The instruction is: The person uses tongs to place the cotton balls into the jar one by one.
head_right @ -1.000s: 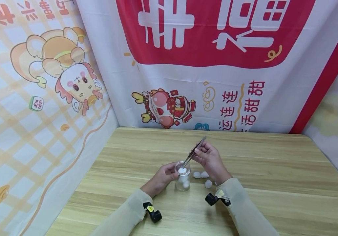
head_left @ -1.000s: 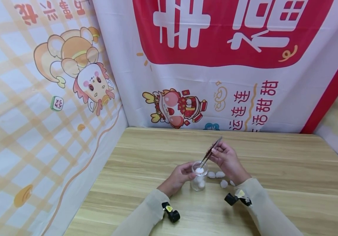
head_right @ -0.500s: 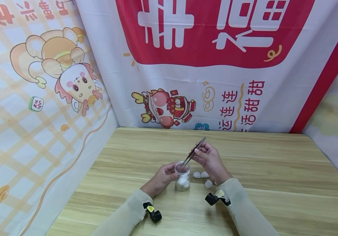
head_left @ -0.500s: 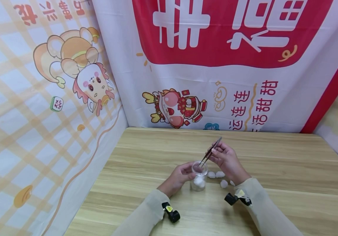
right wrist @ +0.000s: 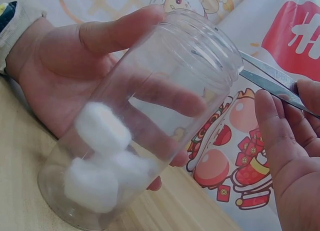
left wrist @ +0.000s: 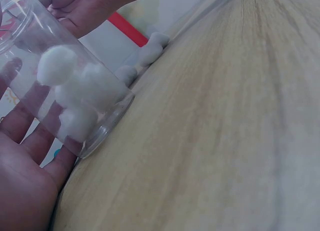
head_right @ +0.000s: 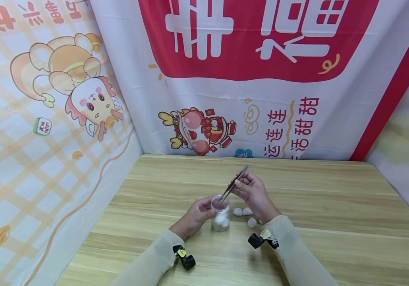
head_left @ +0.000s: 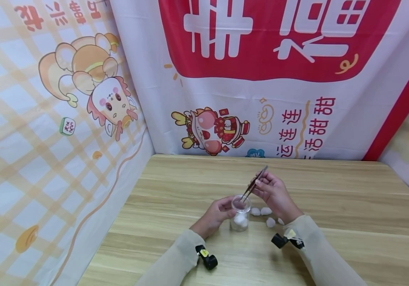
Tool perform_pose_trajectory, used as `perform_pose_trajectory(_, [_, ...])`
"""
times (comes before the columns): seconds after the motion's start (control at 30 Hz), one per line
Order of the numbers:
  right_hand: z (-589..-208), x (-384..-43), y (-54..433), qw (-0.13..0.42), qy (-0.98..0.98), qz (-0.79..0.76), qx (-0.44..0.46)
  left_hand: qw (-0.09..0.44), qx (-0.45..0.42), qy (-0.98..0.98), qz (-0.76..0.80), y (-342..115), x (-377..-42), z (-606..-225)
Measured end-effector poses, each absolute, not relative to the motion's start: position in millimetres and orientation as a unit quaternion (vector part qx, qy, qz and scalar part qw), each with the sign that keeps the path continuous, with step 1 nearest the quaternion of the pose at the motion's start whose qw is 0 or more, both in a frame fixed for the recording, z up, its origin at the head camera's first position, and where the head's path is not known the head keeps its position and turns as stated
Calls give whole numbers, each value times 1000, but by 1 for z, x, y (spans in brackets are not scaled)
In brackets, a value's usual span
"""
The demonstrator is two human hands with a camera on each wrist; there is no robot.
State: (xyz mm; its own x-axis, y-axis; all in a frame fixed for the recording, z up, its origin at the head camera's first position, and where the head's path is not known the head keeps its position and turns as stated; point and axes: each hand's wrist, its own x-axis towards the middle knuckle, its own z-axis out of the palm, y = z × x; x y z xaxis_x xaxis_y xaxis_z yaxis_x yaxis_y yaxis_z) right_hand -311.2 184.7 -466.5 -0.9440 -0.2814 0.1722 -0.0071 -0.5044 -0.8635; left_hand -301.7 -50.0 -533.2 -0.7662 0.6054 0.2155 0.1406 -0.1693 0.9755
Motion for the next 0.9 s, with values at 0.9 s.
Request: perform_pose_trajectory(0.9, [-466,-313,192,63,473,-865,-157,171,302,629,696,-51,-302,-534])
